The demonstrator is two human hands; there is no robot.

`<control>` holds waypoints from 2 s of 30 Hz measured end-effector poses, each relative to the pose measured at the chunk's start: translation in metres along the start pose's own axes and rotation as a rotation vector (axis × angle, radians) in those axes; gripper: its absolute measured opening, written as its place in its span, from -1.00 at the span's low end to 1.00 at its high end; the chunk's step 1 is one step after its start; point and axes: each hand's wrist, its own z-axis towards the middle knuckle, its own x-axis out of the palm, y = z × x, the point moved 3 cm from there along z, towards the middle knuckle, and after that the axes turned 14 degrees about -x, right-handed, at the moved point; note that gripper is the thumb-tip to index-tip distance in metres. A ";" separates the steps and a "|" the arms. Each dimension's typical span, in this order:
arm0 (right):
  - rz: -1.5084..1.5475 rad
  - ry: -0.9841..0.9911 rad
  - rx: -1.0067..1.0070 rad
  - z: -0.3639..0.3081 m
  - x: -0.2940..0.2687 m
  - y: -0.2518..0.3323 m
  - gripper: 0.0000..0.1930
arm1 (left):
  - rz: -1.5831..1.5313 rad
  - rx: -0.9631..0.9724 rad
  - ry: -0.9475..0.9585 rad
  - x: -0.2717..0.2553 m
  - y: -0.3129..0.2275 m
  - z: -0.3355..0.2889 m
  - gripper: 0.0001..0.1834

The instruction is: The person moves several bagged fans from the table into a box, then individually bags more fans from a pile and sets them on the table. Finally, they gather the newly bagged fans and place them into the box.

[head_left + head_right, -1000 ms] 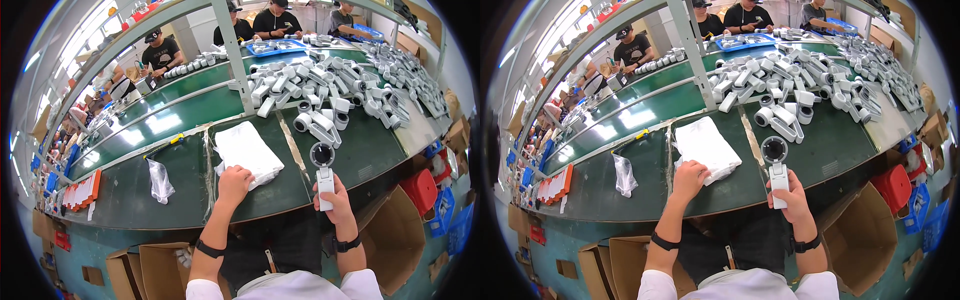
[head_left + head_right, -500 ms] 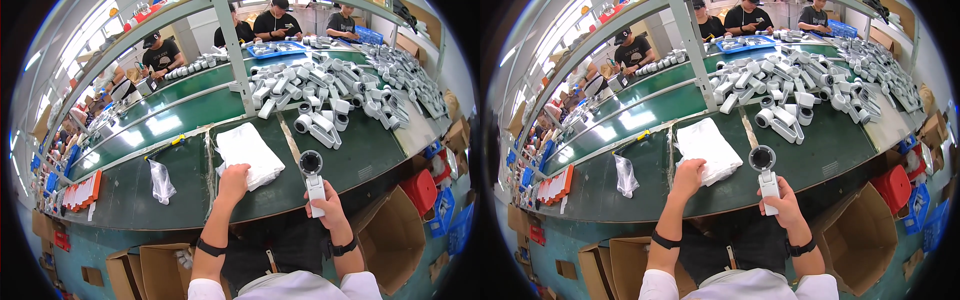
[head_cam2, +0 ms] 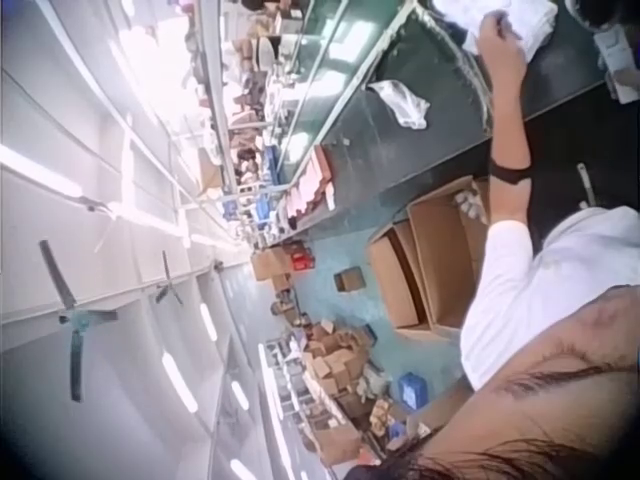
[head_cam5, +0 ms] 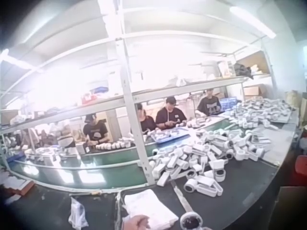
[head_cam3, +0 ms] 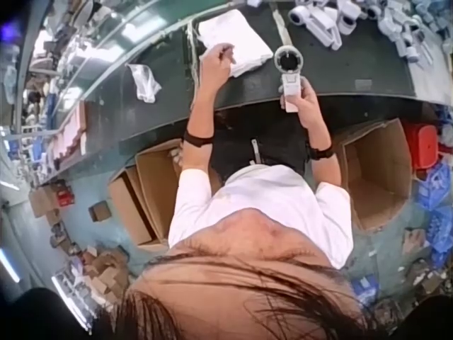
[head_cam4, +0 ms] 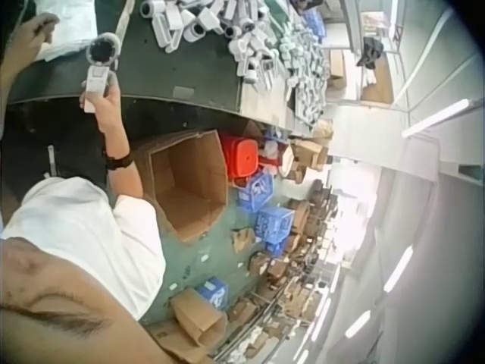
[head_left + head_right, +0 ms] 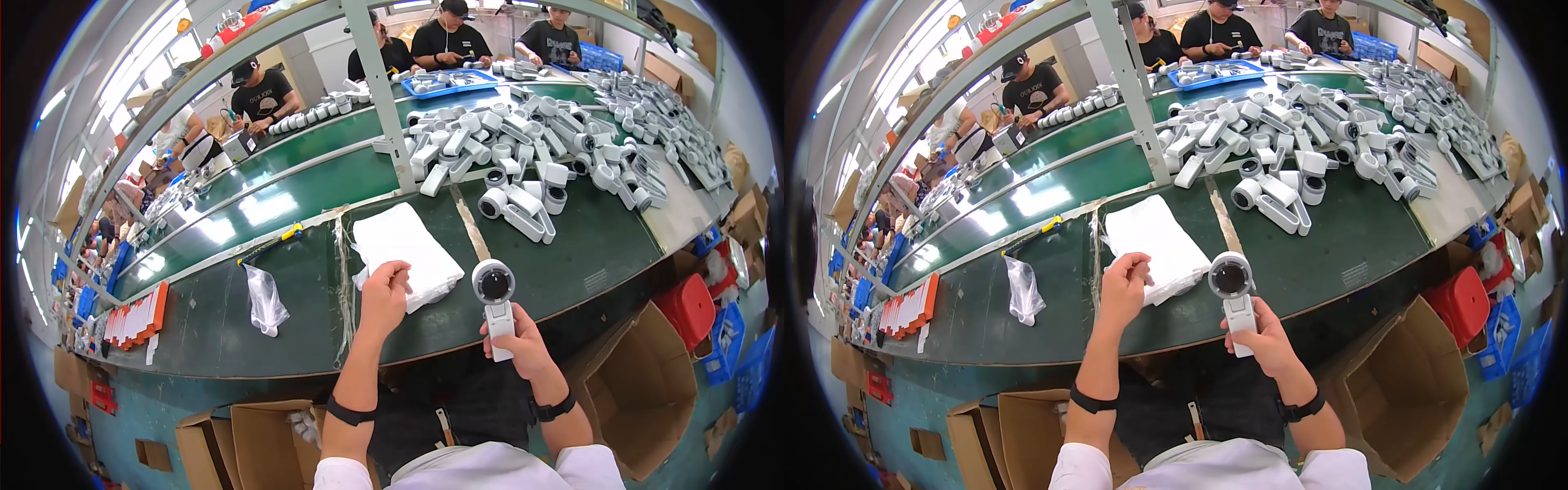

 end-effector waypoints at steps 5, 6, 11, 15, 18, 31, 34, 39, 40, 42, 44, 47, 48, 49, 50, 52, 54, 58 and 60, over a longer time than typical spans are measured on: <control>-0.051 0.056 0.093 -0.006 0.005 -0.001 -0.63 | -0.011 0.000 0.013 0.001 -0.012 -0.027 -0.86; -0.072 0.114 0.134 -0.008 0.006 -0.002 -0.62 | -0.007 0.052 0.023 0.002 -0.013 -0.030 -0.86; -0.269 0.312 0.205 -0.012 0.025 0.009 -0.39 | -0.047 -0.001 0.070 0.002 -0.014 -0.038 -0.86; -0.422 0.387 0.279 0.004 0.031 0.013 -0.12 | -0.150 -0.064 0.180 -0.001 -0.015 -0.041 -0.89; -0.457 0.444 0.285 0.018 0.033 0.007 -0.16 | -0.145 0.008 0.227 -0.011 -0.017 -0.044 -0.92; -0.262 -0.006 0.067 0.023 0.058 -0.026 -0.36 | 0.304 0.614 0.016 0.010 -0.035 -0.084 -0.91; -0.361 -0.086 -0.108 0.033 0.050 -0.039 -0.38 | 0.100 0.488 0.154 0.024 -0.026 -0.102 -0.91; -0.364 -0.125 -0.261 0.031 0.050 -0.034 -0.54 | -0.132 0.368 0.319 0.033 -0.014 -0.116 -0.88; -0.364 -0.126 -0.261 0.030 0.050 -0.034 -0.54 | -0.132 0.368 0.319 0.033 -0.013 -0.117 -0.88; -0.202 -0.125 -0.224 0.028 0.050 -0.037 -0.63 | -0.406 0.137 0.304 0.031 -0.005 -0.114 -0.83; -0.110 -0.122 -0.167 0.022 0.061 -0.030 -0.66 | -0.595 0.044 0.122 0.030 0.008 -0.104 -0.64; -0.138 -0.138 -0.281 0.022 0.073 -0.037 -0.71 | -0.827 -0.307 0.243 0.039 0.012 -0.103 -0.53; -0.217 -0.157 -0.351 0.020 0.075 -0.037 -0.70 | -0.961 -0.574 0.429 0.047 0.014 -0.107 -0.48; -0.293 -0.169 -0.421 0.019 0.080 -0.035 -0.70 | -0.963 -0.572 0.421 0.044 0.015 -0.107 -0.48; -0.310 -0.197 -0.432 0.018 0.083 -0.036 -0.73 | -0.917 -0.498 0.462 0.042 0.016 -0.106 -0.47; -0.672 -0.176 -0.608 0.021 0.083 -0.025 -0.76 | -0.889 -0.433 0.477 0.036 0.015 -0.106 -0.45; -0.946 -0.166 -0.727 0.025 0.082 -0.015 -0.79 | -0.911 -0.452 0.476 0.026 0.017 -0.106 -0.46; -0.646 -0.277 -0.539 0.026 0.076 -0.016 -0.74 | -1.008 -0.466 0.455 0.007 0.037 -0.101 -0.51; -0.646 -0.204 -0.460 0.023 0.060 -0.023 -0.76 | -1.061 -0.419 0.419 -0.001 0.038 -0.099 -0.55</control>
